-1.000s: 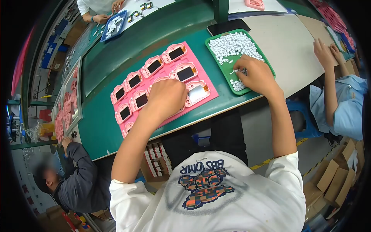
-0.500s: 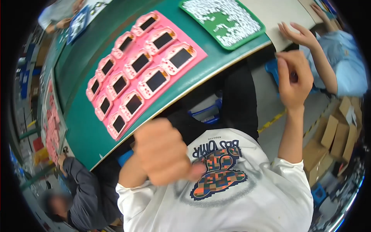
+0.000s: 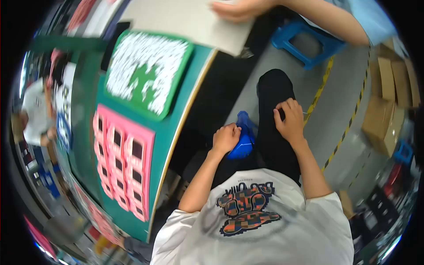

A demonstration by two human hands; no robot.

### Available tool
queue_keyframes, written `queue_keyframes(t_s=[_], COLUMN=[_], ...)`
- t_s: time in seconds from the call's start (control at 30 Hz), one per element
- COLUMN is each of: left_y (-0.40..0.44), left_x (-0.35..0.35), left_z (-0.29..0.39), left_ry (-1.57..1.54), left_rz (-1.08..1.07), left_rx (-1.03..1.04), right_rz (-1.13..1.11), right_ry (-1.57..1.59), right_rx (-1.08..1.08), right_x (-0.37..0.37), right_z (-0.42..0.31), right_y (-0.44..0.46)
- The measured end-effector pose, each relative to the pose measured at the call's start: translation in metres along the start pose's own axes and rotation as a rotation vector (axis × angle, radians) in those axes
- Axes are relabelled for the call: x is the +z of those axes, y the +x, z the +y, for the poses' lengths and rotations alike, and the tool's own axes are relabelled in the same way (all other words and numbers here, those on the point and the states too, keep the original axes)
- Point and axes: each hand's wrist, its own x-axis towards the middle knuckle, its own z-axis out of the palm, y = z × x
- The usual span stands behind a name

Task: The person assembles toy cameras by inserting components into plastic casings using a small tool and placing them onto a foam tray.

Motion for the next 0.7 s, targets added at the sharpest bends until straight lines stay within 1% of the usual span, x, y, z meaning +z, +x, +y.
queue_keyframes(t_s=[0.1,0.17,0.23,0.27,0.33,0.37,0.4,0.5,0.6,0.7], left_y=[0.058,0.103,0.150,0.168,0.193,0.208,0.221,0.250,0.261,0.269], left_x=[0.038,0.082,0.125,0.138,0.158,0.161,0.164,0.162,0.161,0.161], left_z=[-0.021,-0.067,-0.128,-0.151,-0.185,-0.198,-0.214,-0.250,-0.275,-0.280], left_ry=[0.050,-0.176,-0.186,-0.155,-0.500,-0.638,-0.662,-0.546,-0.460,-0.413], left_rz=[-0.130,-0.022,-0.070,-0.099,-0.134,-0.117,-0.082,0.027,0.102,0.113], left_rx=[-0.008,-0.148,-0.232,-0.225,-0.499,-0.633,-0.703,-0.788,-0.841,-0.909], right_rz=[0.088,0.154,0.202,0.208,0.187,0.198,0.205,0.200,0.099,0.005], right_ry=[0.012,0.032,0.052,0.051,0.001,0.002,0.002,0.019,-0.037,-0.084], right_rx=[0.171,0.273,0.336,0.379,0.435,0.462,0.488,0.637,0.724,0.674], right_x=[-0.017,-0.027,-0.035,-0.037,-0.044,-0.046,-0.048,-0.051,-0.058,-0.064], right_z=[0.009,0.011,0.015,0.017,0.020,0.024,0.029,0.036,0.040,0.047], right_y=[-0.027,-0.042,-0.061,-0.068,-0.081,-0.089,-0.096,-0.110,-0.122,-0.129])
